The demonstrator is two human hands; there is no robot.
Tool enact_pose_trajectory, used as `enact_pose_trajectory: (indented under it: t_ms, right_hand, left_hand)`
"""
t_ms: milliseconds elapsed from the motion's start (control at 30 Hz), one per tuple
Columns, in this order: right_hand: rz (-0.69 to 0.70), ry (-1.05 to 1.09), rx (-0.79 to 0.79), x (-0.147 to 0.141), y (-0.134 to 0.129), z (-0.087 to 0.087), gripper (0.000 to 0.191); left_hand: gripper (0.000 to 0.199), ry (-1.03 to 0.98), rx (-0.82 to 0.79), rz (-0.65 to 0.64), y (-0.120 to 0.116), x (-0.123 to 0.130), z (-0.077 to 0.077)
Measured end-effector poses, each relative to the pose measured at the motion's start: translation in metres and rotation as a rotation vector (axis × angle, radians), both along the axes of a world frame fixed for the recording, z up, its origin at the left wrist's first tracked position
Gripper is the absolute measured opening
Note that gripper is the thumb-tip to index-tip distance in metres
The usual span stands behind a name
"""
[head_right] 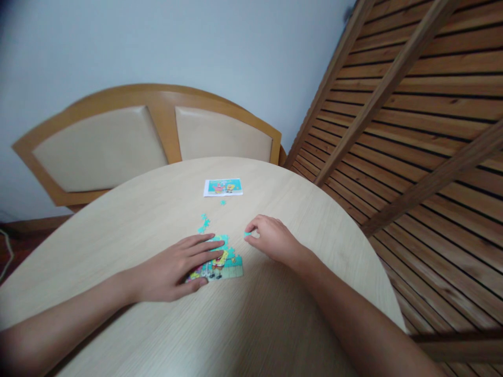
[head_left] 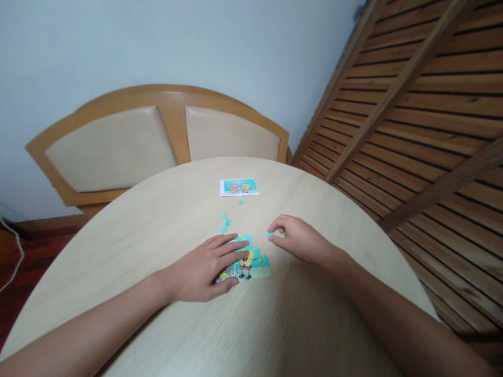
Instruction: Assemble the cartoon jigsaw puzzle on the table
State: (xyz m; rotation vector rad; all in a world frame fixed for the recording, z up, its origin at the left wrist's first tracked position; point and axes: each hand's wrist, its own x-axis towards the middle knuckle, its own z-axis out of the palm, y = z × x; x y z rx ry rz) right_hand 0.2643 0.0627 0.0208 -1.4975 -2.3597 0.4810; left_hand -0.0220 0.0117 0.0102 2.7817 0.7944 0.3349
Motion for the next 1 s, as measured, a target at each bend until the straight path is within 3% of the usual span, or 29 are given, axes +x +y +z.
enact_pose_trajectory:
  t_ms: [267,567,1000]
  right_hand:
    - [0.045,0.268,-0.161,-0.006,-0.007,0.005,0.021]
    - [0.017,0.367,-0.341,-0.015,-0.013,0.007,0.013]
    - [0.032,0.402,-0.364,-0.017,-0.011,-0.010,0.013]
  left_hand:
    - [0.056,0.030,0.020,0.006,0.000,0.000,-0.001]
    - [0.058,0.019,0.021,0.002,0.000,0.000,-0.001]
    - [0.059,0.052,0.023,-0.002,0.000,0.000,0.001]
